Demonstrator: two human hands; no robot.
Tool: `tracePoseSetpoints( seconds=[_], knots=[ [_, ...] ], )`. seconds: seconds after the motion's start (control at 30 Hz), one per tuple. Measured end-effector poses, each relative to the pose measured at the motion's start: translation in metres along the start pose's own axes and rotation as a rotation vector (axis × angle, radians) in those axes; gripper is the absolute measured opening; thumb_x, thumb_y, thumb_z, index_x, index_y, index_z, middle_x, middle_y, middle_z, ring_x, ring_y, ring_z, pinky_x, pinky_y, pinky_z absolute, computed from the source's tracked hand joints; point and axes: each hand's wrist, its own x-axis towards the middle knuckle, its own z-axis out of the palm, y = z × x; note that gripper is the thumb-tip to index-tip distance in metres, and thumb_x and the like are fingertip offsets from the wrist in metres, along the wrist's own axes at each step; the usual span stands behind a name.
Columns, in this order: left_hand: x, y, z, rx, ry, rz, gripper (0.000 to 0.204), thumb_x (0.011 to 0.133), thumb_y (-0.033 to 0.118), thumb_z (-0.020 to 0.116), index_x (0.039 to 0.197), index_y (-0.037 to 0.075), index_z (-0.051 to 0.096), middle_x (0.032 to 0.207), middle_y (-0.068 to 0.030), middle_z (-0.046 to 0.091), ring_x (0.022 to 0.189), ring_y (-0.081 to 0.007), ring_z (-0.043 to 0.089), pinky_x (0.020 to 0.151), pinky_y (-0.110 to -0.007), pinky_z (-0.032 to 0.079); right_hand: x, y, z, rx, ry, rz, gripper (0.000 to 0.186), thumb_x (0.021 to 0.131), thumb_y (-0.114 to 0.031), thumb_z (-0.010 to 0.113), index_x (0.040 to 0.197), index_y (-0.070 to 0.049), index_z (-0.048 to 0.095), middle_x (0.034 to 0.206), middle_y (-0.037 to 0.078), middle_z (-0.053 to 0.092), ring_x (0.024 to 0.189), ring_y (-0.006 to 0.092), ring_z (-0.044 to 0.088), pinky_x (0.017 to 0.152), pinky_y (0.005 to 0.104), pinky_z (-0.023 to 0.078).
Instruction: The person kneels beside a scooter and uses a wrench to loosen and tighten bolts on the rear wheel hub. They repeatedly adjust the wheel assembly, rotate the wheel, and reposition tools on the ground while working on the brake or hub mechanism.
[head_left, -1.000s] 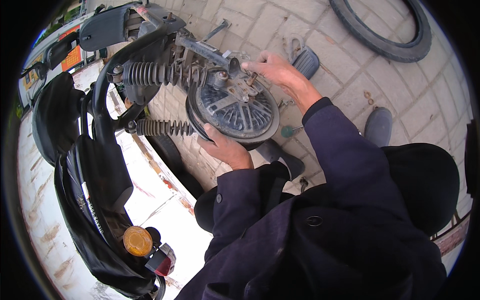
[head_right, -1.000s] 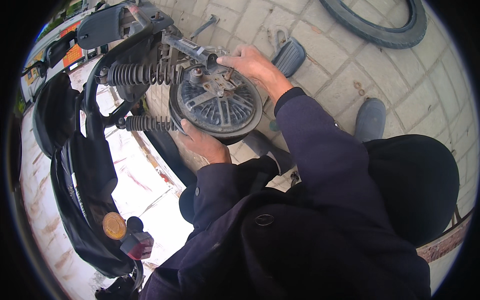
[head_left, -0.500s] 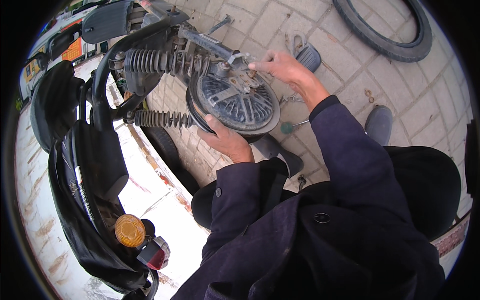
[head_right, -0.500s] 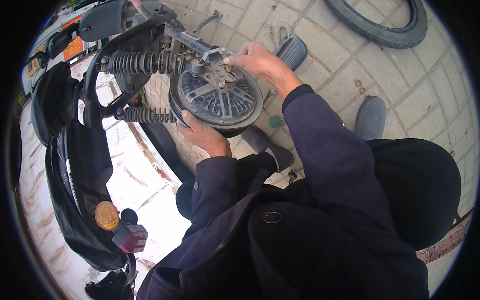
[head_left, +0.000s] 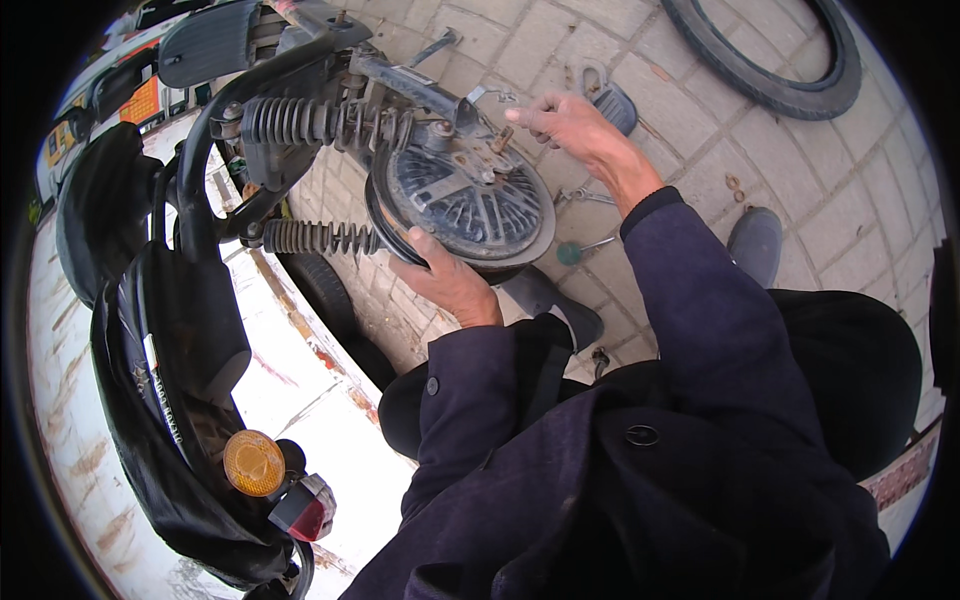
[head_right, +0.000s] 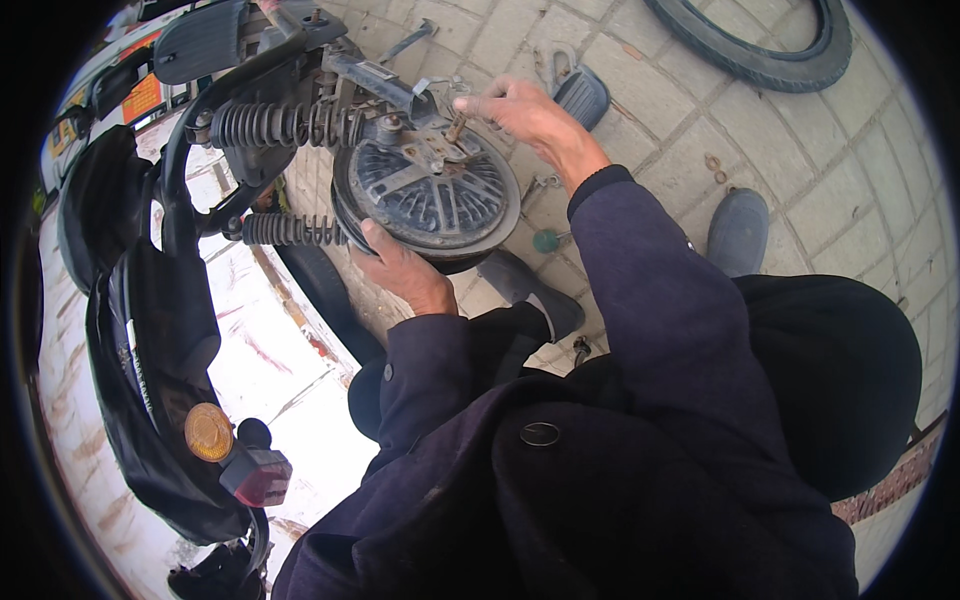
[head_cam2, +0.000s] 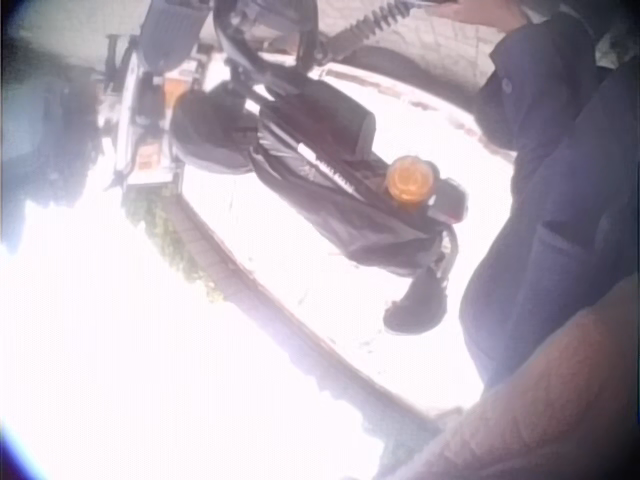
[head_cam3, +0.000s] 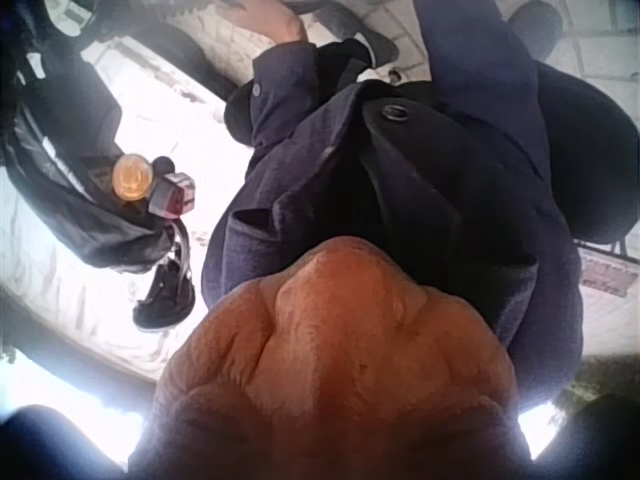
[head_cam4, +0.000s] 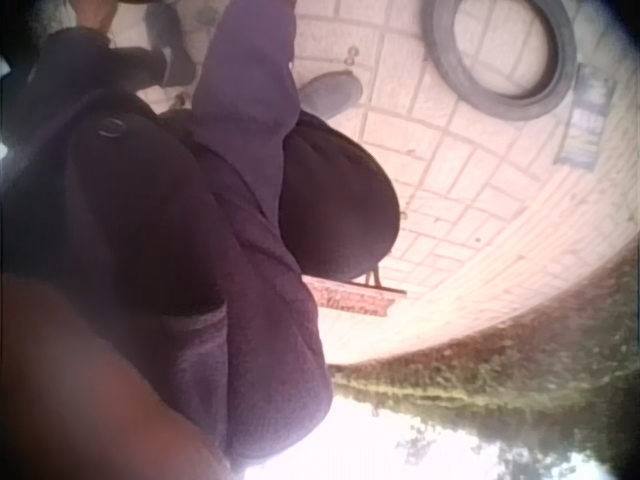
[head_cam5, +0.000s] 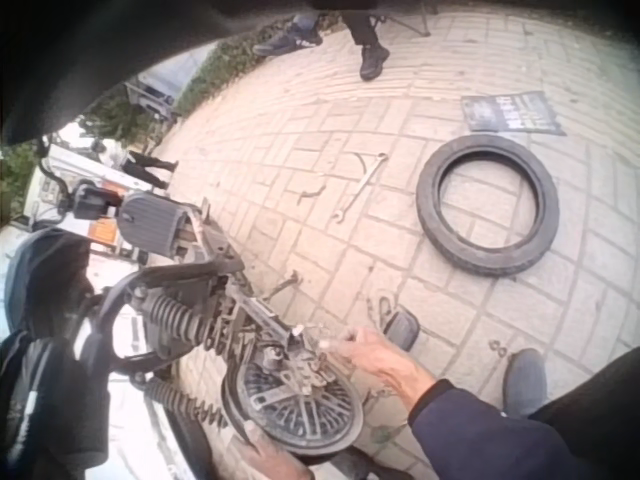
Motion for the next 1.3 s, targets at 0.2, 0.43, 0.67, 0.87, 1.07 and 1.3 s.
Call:
tracePoseSetpoints(
  seconds=[0.2,0.43,0.67,0.87,1.07,1.3],
  knots=[
    [0.002,-0.003,-0.002,-0.1,-0.036,-0.031,0.065,0.101,0.035,0.06,0.14,-0.013,0.039,0.131,-0.0236,0.054,0.113,-0.0262,0.054,0.102,-0.037,0.043,-0.005,-0.005,0.008,0.13,-0.018,-0.016,0.049,0.084,-0.044,0.081,0.101,-0.001,0.065,0.094,0.012,0.07,0.086,0.0151,0.064,0.074,0.0288,0.047],
    [0.001,-0.004,-0.004,-0.116,-0.05,-0.042,0.062,0.101,0.033,0.059,0.14,-0.012,0.04,0.13,-0.0229,0.054,0.112,-0.0263,0.055,0.102,-0.038,0.043,-0.003,-0.006,0.016,0.224,-0.028,-0.088,0.043,0.081,-0.031,0.086,0.098,0.002,0.064,0.09,0.012,0.07,0.081,0.0176,0.068,0.07,0.028,0.055],
    [0.0,-0.002,-0.003,-0.07,-0.038,-0.022,0.064,0.102,0.036,0.057,0.139,-0.013,0.04,0.128,-0.024,0.055,0.111,-0.0279,0.055,0.1,-0.038,0.044,-0.007,-0.009,0.016,0.233,-0.011,-0.08,0.045,0.081,-0.027,0.086,0.1,0.006,0.064,0.091,0.015,0.068,0.083,0.0212,0.071,0.075,0.0305,0.061],
    [0.0,-0.003,-0.005,-0.089,-0.054,-0.043,0.066,0.102,0.037,0.057,0.139,-0.014,0.041,0.131,-0.0252,0.054,0.112,-0.0288,0.055,0.101,-0.039,0.044,-0.011,-0.011,0.016,0.221,-0.009,-0.06,0.046,0.081,-0.027,0.086,0.101,0.008,0.065,0.093,0.016,0.069,0.084,0.0214,0.071,0.074,0.0307,0.061],
    [0.002,-0.004,-0.006,-0.031,-0.03,-0.046,0.071,0.101,0.041,0.057,0.14,-0.015,0.039,0.132,-0.0266,0.055,0.113,-0.0301,0.056,0.101,-0.04,0.044,-0.012,-0.012,0.018,0.214,0.014,-0.027,0.044,0.081,-0.029,0.086,0.098,0.006,0.067,0.092,0.014,0.07,0.082,0.0203,0.07,0.074,0.0311,0.061],
    [0.0,-0.002,-0.004,-0.106,-0.033,-0.061,0.07,0.101,0.041,0.058,0.139,-0.015,0.04,0.129,-0.0264,0.055,0.111,-0.0294,0.056,0.101,-0.04,0.044,-0.014,-0.008,0.015,0.245,-0.012,-0.049,0.043,0.082,-0.033,0.084,0.097,0.003,0.066,0.092,0.013,0.07,0.083,0.0185,0.069,0.075,0.0309,0.059]
  ],
)
